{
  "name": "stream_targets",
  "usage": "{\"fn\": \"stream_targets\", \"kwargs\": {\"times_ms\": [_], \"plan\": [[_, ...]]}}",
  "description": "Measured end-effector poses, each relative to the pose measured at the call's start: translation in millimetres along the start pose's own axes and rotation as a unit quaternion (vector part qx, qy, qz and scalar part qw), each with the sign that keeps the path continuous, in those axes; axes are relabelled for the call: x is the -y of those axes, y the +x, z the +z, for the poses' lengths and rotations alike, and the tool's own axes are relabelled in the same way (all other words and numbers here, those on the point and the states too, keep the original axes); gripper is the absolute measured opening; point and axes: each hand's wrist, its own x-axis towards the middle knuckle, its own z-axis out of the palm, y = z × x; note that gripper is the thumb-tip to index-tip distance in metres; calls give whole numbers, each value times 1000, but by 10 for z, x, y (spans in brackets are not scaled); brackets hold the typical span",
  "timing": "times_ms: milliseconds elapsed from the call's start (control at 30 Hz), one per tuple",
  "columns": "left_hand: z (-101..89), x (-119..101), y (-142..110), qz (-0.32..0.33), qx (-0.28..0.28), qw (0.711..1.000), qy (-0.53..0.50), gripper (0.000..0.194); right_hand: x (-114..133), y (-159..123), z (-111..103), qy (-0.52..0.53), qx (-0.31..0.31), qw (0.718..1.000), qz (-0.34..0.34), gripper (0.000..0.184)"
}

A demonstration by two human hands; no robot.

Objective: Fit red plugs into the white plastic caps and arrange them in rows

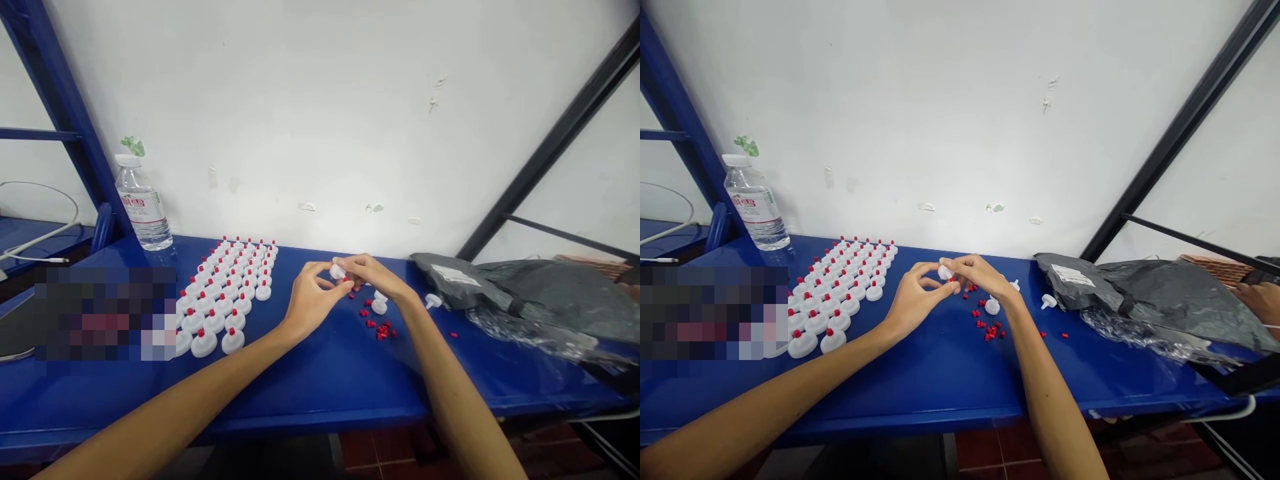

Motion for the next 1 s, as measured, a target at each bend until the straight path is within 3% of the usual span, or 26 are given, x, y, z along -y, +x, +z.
{"fn": "stream_targets", "kwargs": {"times_ms": [167, 300, 467, 733, 1000], "plan": [[-15, -45, -21, -16, 36, 999, -9, 45, 12, -23, -17, 10, 11, 1000, 7, 53], [-27, -75, -40, -8, 31, 999, -2, 46, 13, -41, -27, 13, 16, 1000, 12, 54], [-19, -110, -49, 20, 41, 998, -51, 33, -3, -54, -35, -11, 13, 999, 29, 64], [-57, -183, -27, 33, 37, 998, -39, 31, -57, -19, -58, -10, -30, 1000, -4, 72], [-63, -170, 10, 33, 41, 997, -59, 28, -40, -17, -39, -11, -28, 1000, -3, 67]]}}
